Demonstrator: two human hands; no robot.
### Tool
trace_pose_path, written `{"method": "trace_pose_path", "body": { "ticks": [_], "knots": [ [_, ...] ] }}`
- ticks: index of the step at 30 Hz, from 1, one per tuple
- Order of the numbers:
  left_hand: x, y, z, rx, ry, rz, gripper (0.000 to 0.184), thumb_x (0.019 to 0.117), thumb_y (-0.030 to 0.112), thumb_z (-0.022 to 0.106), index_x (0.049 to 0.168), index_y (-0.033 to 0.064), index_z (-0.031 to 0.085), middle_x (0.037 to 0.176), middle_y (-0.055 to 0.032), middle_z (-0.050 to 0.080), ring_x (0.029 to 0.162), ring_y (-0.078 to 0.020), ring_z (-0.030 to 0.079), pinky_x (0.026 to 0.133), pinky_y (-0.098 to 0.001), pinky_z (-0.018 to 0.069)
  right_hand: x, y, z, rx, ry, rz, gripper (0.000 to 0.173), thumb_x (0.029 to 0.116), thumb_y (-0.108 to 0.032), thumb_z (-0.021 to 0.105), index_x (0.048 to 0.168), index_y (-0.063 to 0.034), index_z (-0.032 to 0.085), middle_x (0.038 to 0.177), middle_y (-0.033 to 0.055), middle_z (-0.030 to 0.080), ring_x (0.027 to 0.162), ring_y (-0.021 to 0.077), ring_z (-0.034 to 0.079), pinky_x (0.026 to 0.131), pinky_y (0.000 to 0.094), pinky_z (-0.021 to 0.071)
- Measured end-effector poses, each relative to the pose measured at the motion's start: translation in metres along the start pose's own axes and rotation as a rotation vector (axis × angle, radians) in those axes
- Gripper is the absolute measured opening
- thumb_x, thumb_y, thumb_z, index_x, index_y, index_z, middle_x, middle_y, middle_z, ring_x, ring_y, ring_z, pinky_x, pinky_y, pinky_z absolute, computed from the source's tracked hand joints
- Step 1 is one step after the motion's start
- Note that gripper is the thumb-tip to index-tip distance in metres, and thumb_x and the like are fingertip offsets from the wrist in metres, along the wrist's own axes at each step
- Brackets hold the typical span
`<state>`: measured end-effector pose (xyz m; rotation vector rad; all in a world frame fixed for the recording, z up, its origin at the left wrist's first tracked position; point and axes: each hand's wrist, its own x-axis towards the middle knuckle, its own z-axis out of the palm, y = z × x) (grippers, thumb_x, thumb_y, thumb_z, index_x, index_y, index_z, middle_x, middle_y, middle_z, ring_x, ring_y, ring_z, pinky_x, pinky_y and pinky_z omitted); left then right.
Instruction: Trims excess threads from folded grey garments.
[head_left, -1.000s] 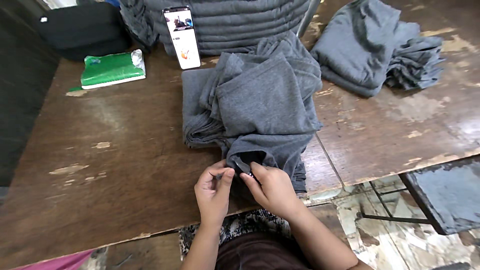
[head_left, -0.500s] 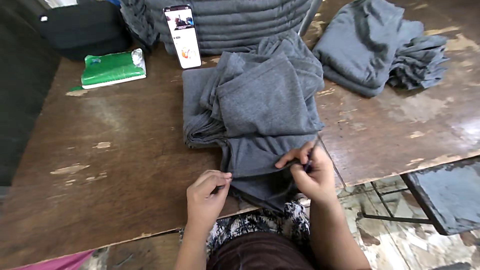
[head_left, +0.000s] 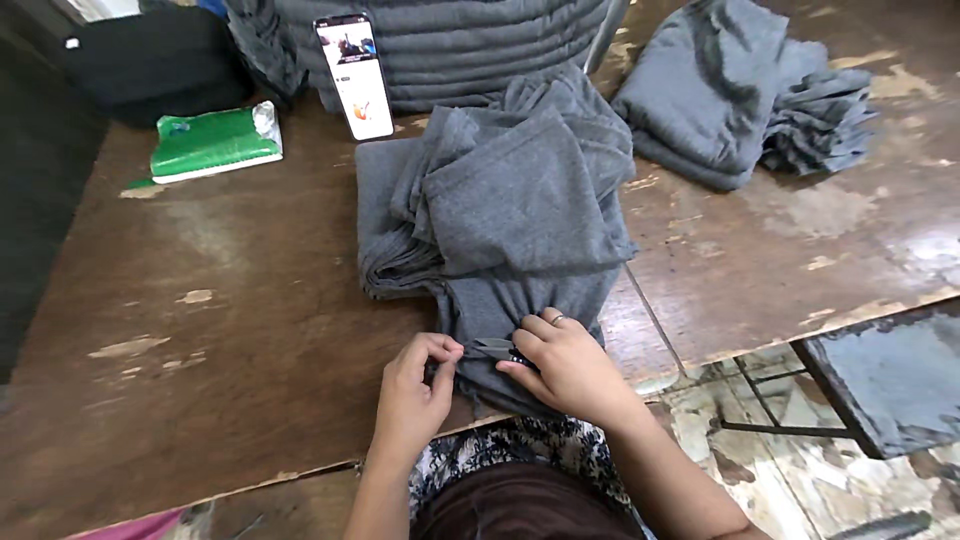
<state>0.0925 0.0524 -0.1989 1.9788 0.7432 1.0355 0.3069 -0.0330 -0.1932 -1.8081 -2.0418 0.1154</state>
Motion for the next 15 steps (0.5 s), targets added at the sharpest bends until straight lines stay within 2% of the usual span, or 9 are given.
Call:
{"method": "trace_pose_path", "body": {
  "ticks": [9,15],
  "knots": [
    [-0.0003,0.0013,0.0049,-0.025,-0.001,0.014,0.007,0.0968,0.006,0.061,0.096,0.0017,0.056,0.099,-0.0055,0.07,0.094,-0.0012,0.066,0.082,-0.0146,0.0535,0.0017,-0.0035,0.0051,-0.059,0.031,0.008,0.055,0.1046,-0.052,0.043,0.082,-0.0084,0.067,0.081,0.0103,0.065,0.083,0.0332,0.066,0.066,0.047,0.0515],
    [0.0001,0.0025,0.0002,-0.038,0.013,-0.004,0.007,0.0962,0.006,0.061,0.095,0.0014,0.056,0.099,-0.0044,0.07,0.093,0.0003,0.065,0.081,-0.0132,0.0529,0.0003,-0.0019,0.0044,-0.021,0.035,0.01,0.057,0.1041,-0.055,0.042,0.085,-0.0073,0.067,0.084,0.0113,0.066,0.085,0.0344,0.066,0.068,0.0482,0.0522]
  ]
}}
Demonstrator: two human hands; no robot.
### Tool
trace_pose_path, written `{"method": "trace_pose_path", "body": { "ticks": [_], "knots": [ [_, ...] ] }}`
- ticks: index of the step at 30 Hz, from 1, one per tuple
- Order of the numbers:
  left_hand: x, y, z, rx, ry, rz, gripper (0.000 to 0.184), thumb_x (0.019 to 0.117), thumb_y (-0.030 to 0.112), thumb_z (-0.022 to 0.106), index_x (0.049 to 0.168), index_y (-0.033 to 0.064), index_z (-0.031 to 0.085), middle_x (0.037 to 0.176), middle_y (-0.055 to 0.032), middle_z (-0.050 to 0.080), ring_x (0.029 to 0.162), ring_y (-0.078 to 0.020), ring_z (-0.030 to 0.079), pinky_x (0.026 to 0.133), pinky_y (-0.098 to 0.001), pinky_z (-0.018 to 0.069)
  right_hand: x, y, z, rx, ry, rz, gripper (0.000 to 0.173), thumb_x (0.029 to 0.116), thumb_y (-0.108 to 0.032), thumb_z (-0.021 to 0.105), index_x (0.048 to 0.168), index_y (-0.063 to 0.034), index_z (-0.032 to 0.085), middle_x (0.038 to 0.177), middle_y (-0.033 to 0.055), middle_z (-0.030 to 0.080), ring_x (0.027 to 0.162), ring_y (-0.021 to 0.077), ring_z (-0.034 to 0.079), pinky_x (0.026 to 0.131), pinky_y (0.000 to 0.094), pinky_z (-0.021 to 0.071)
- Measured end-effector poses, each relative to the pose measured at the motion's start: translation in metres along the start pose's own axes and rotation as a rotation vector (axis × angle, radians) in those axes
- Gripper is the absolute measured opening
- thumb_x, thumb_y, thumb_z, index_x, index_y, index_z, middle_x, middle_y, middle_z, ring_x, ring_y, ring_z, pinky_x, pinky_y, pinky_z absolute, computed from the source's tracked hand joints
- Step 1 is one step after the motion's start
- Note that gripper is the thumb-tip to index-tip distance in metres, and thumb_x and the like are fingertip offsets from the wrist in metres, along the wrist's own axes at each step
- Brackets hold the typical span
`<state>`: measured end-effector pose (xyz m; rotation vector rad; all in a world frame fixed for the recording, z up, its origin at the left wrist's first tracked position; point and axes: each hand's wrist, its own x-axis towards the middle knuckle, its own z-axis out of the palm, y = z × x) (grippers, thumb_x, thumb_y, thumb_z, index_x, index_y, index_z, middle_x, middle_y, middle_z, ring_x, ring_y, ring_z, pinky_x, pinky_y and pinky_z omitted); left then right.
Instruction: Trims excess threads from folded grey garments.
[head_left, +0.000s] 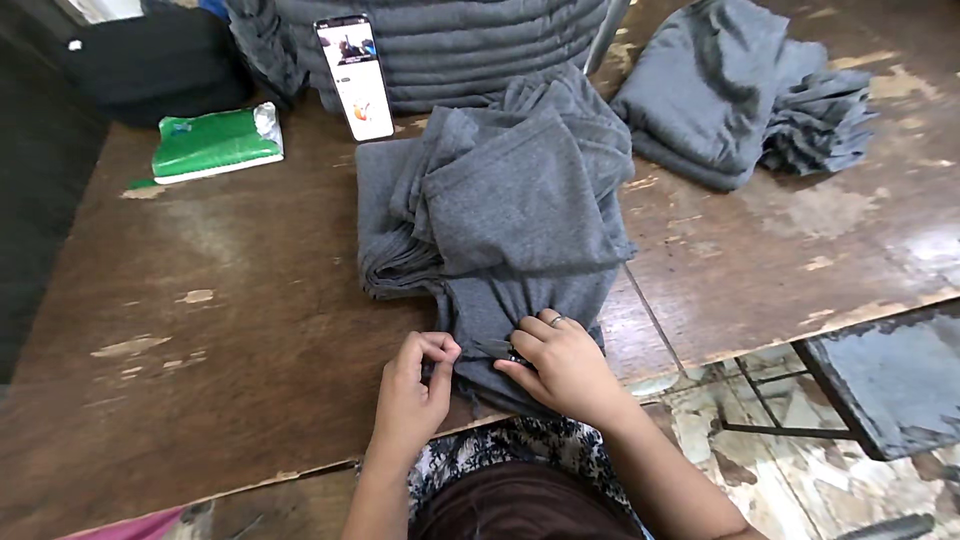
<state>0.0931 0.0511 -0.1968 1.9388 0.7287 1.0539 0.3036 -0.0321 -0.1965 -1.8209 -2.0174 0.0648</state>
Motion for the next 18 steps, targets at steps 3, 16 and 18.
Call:
{"method": "trace_pose_path", "body": {
  "ticks": [3,16,18],
  "knots": [
    [-0.001,-0.001,0.002,-0.029,-0.006,0.01,0.007,0.0965,0.006,0.062,0.095,0.0025,0.055,0.099,-0.0036,0.07,0.094,-0.0003,0.065,0.082,-0.0147,0.0536,0.002,-0.004,-0.002,-0.026,-0.009,0.019,0.056,0.1042,-0.053,0.043,0.086,-0.0064,0.069,0.084,0.0124,0.067,0.086,0.036,0.067,0.068,0.0498,0.0532],
    [-0.013,0.01,-0.06,-0.431,-0.473,0.032,0.016,0.1008,0.03,0.066,0.099,0.0147,0.061,0.091,0.0063,0.071,0.084,0.0018,0.067,0.074,-0.0145,0.0557,-0.004,0.024,-0.015,0.402,0.023,0.032,0.053,0.105,-0.05,0.048,0.079,-0.0049,0.055,0.072,0.0072,0.052,0.071,0.0185,0.053,0.069,0.0357,0.0447],
    [-0.011,0.01,-0.067,-0.485,-0.618,0.063,0.031,0.0978,0.042,0.068,0.098,0.0113,0.07,0.085,0.0058,0.072,0.082,0.0017,0.067,0.076,-0.0163,0.0549,-0.004,0.026,-0.014,0.431,0.023,0.02,0.051,0.1049,-0.049,0.049,0.078,-0.0056,0.054,0.07,0.0054,0.05,0.07,0.0159,0.051,0.069,0.0334,0.0434]
  ]
}}
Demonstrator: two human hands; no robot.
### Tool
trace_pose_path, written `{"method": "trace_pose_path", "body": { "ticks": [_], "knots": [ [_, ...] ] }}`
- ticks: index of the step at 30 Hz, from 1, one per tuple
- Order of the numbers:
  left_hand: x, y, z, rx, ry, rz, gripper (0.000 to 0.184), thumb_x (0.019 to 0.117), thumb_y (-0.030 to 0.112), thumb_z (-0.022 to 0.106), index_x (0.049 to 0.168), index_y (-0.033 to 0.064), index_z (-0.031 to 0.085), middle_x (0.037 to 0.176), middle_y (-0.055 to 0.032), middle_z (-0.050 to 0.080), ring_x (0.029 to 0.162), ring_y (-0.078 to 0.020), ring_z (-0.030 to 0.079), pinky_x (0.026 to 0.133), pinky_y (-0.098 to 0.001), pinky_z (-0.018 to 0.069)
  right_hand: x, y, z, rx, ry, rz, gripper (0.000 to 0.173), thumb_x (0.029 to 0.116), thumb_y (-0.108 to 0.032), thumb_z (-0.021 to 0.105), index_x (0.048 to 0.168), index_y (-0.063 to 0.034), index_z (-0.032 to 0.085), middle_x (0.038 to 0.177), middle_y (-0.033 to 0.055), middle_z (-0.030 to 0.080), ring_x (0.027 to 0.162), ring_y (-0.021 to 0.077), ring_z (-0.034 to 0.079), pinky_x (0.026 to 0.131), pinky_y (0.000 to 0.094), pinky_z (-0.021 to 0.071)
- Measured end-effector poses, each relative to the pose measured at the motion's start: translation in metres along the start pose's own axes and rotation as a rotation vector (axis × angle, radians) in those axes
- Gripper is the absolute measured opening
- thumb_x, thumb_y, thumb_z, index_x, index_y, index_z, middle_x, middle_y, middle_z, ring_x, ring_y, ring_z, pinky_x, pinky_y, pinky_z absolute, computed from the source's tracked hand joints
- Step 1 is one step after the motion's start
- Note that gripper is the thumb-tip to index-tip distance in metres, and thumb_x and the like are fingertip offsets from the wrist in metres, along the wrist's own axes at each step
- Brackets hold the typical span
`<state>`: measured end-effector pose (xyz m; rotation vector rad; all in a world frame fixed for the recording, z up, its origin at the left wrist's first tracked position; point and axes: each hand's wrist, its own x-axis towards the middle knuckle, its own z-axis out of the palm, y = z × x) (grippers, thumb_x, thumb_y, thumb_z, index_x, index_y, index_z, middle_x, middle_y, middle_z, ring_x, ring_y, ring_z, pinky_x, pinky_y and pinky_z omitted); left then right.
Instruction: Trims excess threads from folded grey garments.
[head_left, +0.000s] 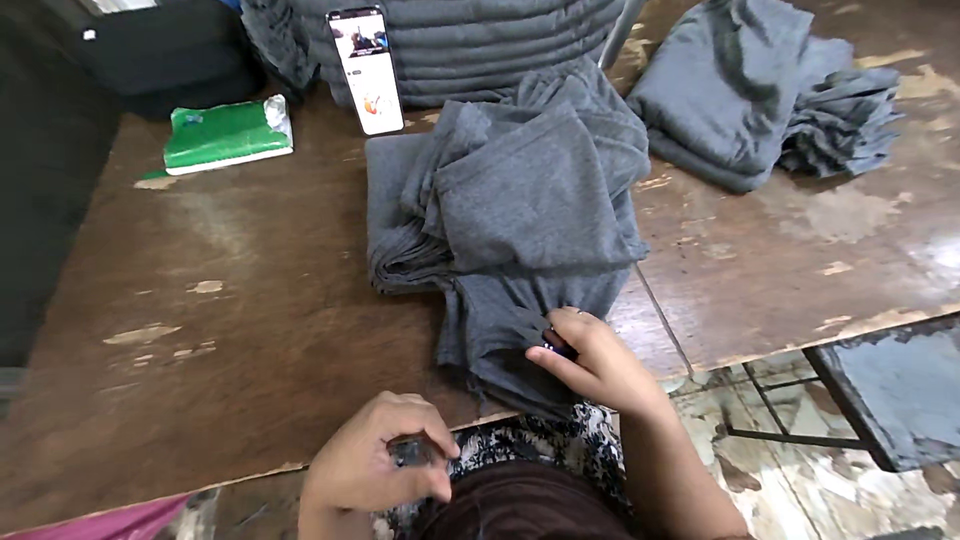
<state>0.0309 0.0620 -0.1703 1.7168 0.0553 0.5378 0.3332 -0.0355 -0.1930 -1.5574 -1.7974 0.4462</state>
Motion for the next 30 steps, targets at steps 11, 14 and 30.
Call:
{"method": "trace_pose_path", "body": {
  "ticks": [11,14,30],
  "knots": [
    [0.031,-0.024,0.031,0.589,0.527,-0.158,0.014,0.0918,0.015,0.072,0.097,0.0017,0.073,0.091,-0.003,0.073,0.08,0.0007,0.067,0.075,-0.0135,0.0558,-0.001,-0.007,0.007,-0.127,0.006,0.002,0.053,0.1037,-0.051,0.051,0.081,-0.0033,0.059,0.073,0.01,0.056,0.072,0.024,0.057,0.069,0.0404,0.0475],
    [0.015,-0.015,0.013,0.513,0.416,-0.135,0.014,0.0953,0.016,0.07,0.098,0.0023,0.072,0.096,-0.0027,0.074,0.086,0.0014,0.067,0.079,-0.0142,0.056,0.0,-0.009,0.009,-0.172,-0.003,-0.001,0.055,0.1043,-0.051,0.048,0.083,-0.0027,0.06,0.074,0.0116,0.058,0.073,0.0272,0.059,0.07,0.0431,0.0491],
    [0.035,-0.023,0.026,0.573,0.524,-0.299,0.015,0.0923,0.018,0.071,0.1,0.0063,0.076,0.087,0.0034,0.072,0.072,0.0084,0.057,0.064,-0.0069,0.0442,0.001,-0.01,0.01,-0.196,-0.005,-0.01,0.055,0.1046,-0.052,0.047,0.082,-0.0028,0.06,0.07,0.0102,0.056,0.07,0.0262,0.058,0.069,0.0427,0.0484]
  ]
}}
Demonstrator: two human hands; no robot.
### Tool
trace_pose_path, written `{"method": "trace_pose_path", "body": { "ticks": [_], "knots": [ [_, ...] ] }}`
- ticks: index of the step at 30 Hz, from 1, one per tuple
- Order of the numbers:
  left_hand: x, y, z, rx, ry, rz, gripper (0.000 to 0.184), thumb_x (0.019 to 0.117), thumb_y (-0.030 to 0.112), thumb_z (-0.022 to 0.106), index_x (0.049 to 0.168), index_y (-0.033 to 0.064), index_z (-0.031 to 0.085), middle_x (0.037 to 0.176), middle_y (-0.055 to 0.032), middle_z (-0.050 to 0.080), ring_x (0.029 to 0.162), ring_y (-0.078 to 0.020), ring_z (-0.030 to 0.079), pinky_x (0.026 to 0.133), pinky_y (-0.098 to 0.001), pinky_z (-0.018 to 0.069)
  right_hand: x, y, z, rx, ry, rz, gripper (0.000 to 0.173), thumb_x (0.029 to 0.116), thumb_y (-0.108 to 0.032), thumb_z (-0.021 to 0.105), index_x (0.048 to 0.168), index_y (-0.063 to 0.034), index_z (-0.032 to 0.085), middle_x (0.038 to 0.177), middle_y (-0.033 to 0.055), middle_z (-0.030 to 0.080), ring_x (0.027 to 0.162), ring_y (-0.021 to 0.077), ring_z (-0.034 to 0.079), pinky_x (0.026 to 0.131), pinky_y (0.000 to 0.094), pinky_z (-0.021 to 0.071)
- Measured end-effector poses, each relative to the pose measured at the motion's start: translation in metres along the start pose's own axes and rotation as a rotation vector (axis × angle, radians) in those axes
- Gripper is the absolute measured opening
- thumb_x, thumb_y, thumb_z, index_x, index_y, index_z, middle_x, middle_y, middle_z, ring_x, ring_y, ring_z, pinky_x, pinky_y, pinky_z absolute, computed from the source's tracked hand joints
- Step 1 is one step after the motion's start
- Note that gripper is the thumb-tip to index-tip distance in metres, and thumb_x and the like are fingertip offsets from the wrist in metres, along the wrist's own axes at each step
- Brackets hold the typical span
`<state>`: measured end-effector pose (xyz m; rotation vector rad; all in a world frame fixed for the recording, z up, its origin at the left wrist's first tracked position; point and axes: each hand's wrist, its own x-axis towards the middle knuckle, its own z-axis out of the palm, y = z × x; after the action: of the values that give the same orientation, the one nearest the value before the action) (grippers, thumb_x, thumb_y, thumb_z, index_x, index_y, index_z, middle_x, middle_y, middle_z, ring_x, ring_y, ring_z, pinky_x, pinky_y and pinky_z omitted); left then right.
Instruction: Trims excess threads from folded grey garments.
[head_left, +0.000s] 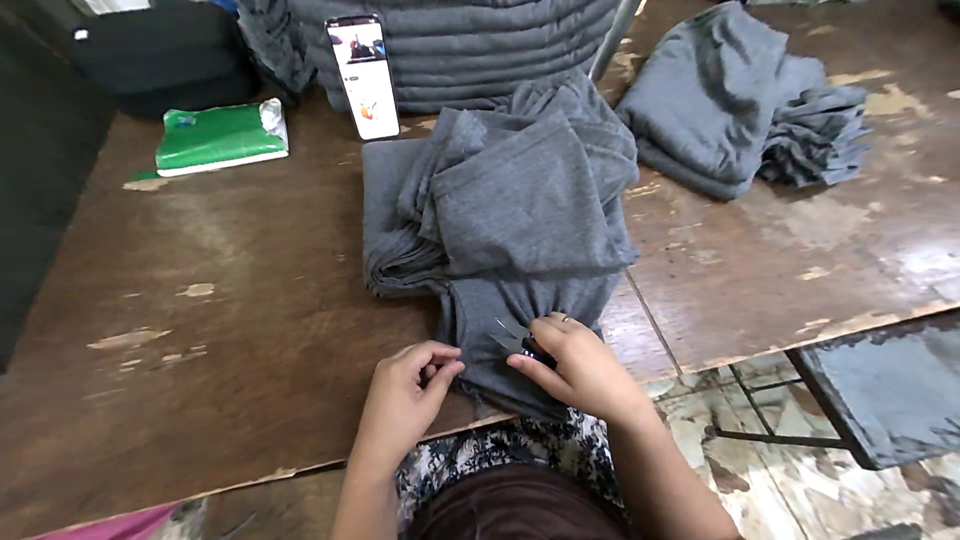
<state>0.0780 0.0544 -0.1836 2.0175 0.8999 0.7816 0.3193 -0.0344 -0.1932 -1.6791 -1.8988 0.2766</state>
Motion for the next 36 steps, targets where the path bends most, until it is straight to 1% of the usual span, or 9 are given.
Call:
{"method": "trace_pose_path", "body": {
  "ticks": [8,14,17,19,21,24,28,32,36],
  "knots": [
    [-0.008,-0.006,-0.009,-0.135,0.032,0.117,0.011,0.095,0.012,0.065,0.098,0.002,0.069,0.095,-0.001,0.071,0.073,0.0071,0.055,0.064,-0.0075,0.0452,0.005,-0.009,-0.002,-0.161,-0.05,-0.032,0.061,0.1028,-0.06,0.043,0.089,-0.0055,0.065,0.079,0.0113,0.067,0.08,0.0328,0.068,0.072,0.0508,0.0518],
    [-0.006,0.003,-0.001,-0.16,0.106,0.127,0.009,0.0921,0.012,0.068,0.096,0.0049,0.066,0.095,0.0014,0.072,0.077,0.0054,0.06,0.066,-0.0095,0.0481,0.016,-0.016,-0.004,-0.239,-0.125,-0.099,0.056,0.1026,-0.059,0.044,0.092,-0.0092,0.067,0.071,0.0072,0.065,0.073,0.0305,0.067,0.071,0.0512,0.0492],
    [-0.007,0.005,0.0,-0.194,0.043,0.169,0.009,0.0956,0.013,0.068,0.097,0.0046,0.067,0.097,0.0002,0.073,0.081,0.0037,0.063,0.07,-0.0111,0.0504,0.019,-0.016,0.003,-0.272,-0.082,-0.135,0.054,0.1047,-0.054,0.043,0.085,-0.0104,0.066,0.064,0.006,0.062,0.067,0.029,0.066,0.067,0.0491,0.0487],
    [-0.008,0.002,-0.004,-0.308,-0.037,0.217,0.012,0.1014,0.019,0.063,0.1,0.0074,0.063,0.092,0.0025,0.071,0.08,0.0027,0.065,0.071,-0.0128,0.0537,0.017,-0.015,0.004,-0.262,-0.066,-0.115,0.053,0.1051,-0.052,0.043,0.083,-0.0101,0.066,0.063,0.0064,0.062,0.066,0.0292,0.066,0.066,0.049,0.0483],
    [-0.008,0.002,-0.01,-0.407,-0.09,0.234,0.022,0.1049,0.032,0.057,0.101,0.012,0.063,0.078,0.0085,0.068,0.069,0.0046,0.066,0.064,-0.013,0.0566,0.013,-0.011,-0.004,-0.224,-0.045,-0.067,0.055,0.1046,-0.054,0.043,0.083,-0.0089,0.065,0.064,0.0079,0.062,0.067,0.0304,0.066,0.067,0.0512,0.0497],
    [-0.005,0.001,-0.008,-0.256,0.005,0.212,0.027,0.1063,0.03,0.055,0.105,0.005,0.067,0.089,0.0028,0.073,0.083,0.0018,0.068,0.077,-0.0159,0.0565,0.004,-0.002,-0.017,-0.179,0.003,-0.008,0.06,0.1031,-0.059,0.043,0.085,-0.0055,0.064,0.065,0.0099,0.061,0.065,0.0312,0.064,0.066,0.0521,0.05],
    [0.005,0.008,0.021,0.034,0.159,0.159,0.026,0.0959,0.021,0.069,0.114,0.0025,0.072,0.104,-0.0032,0.076,0.097,-0.0062,0.069,0.087,-0.0217,0.0546,-0.001,0.006,-0.021,-0.157,-0.033,0.013,0.061,0.1036,-0.059,0.042,0.087,-0.0042,0.063,0.066,0.0103,0.06,0.066,0.0308,0.063,0.068,0.0505,0.0485],
    [0.009,0.01,0.037,0.23,0.173,0.163,0.027,0.0942,0.023,0.069,0.116,0.0084,0.074,0.097,0.0036,0.078,0.094,-0.0109,0.071,0.089,-0.0332,0.0549,-0.001,0.006,-0.018,-0.172,-0.021,0.016,0.061,0.1036,-0.06,0.041,0.086,-0.0047,0.063,0.066,0.0099,0.059,0.066,0.0302,0.062,0.066,0.0487,0.0474],
    [0.01,0.005,0.046,0.213,0.186,0.15,0.026,0.0895,0.021,0.067,0.11,0.0066,0.073,0.089,0.0041,0.075,0.085,-0.009,0.067,0.081,-0.0294,0.0543,0.0,0.008,-0.014,-0.173,-0.014,0.015,0.061,0.1038,-0.059,0.041,0.087,-0.005,0.062,0.066,0.0097,0.059,0.067,0.0302,0.062,0.067,0.0485,0.0465]
  ]
}}
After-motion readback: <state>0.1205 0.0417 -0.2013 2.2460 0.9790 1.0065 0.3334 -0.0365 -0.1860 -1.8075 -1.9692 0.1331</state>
